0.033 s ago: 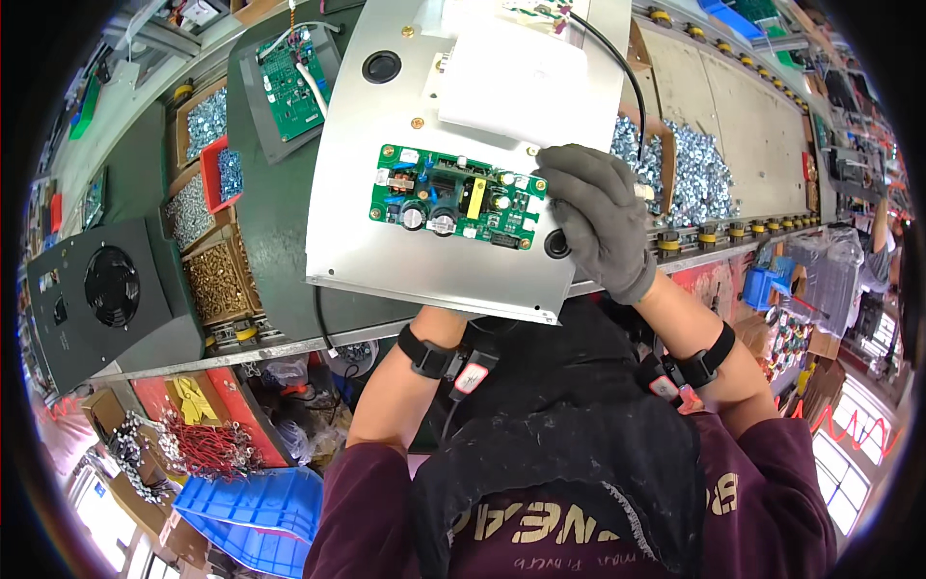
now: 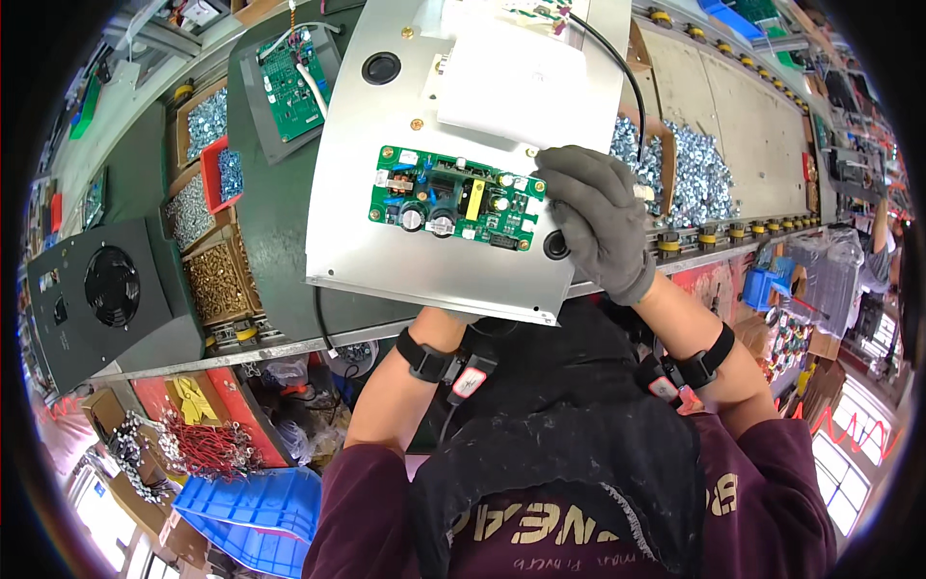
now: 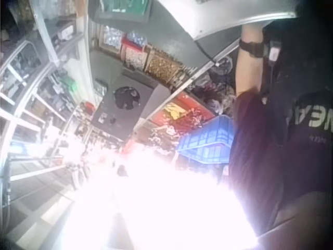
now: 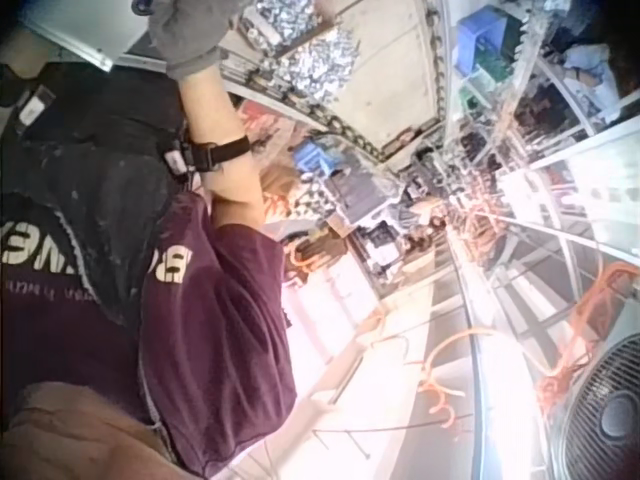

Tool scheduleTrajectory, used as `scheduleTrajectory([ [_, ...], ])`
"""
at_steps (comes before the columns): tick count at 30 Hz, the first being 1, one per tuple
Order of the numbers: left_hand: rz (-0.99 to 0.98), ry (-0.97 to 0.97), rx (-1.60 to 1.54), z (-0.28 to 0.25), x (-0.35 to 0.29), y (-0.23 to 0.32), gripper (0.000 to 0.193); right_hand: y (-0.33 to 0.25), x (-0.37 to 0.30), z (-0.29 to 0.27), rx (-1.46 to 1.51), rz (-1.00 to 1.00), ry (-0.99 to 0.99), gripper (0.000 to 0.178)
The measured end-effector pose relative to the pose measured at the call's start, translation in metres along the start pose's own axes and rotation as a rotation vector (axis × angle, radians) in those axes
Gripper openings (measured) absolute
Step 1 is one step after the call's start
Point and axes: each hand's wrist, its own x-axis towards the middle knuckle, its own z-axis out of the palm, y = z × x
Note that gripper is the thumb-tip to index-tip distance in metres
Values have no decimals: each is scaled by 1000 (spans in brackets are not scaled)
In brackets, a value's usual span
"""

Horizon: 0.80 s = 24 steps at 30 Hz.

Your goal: Assembling the internal components of an electronic inverter by screwing together metal plates and connecting circuit boards.

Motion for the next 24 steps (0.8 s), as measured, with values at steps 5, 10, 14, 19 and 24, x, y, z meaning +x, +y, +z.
scheduleTrajectory([
  [5, -28, 157, 268, 6, -2, -1, 52, 2, -1, 2, 4, -2, 12, 30],
  [10, -10, 124, 248, 7, -4, -3, 52, 1, -2, 2, 9, 5, 19, 30],
  [14, -27, 151, 384, 10, -3, -5, 53, 3, -4, 5, -1, -13, 49, 30],
  [19, -5, 111, 380, 0, 0, -7, 53, 2, -3, 6, -14, -18, 44, 28],
  [24, 5, 83, 374, -14, 5, -8, 53, 1, -4, 4, -10, -5, 38, 28],
])
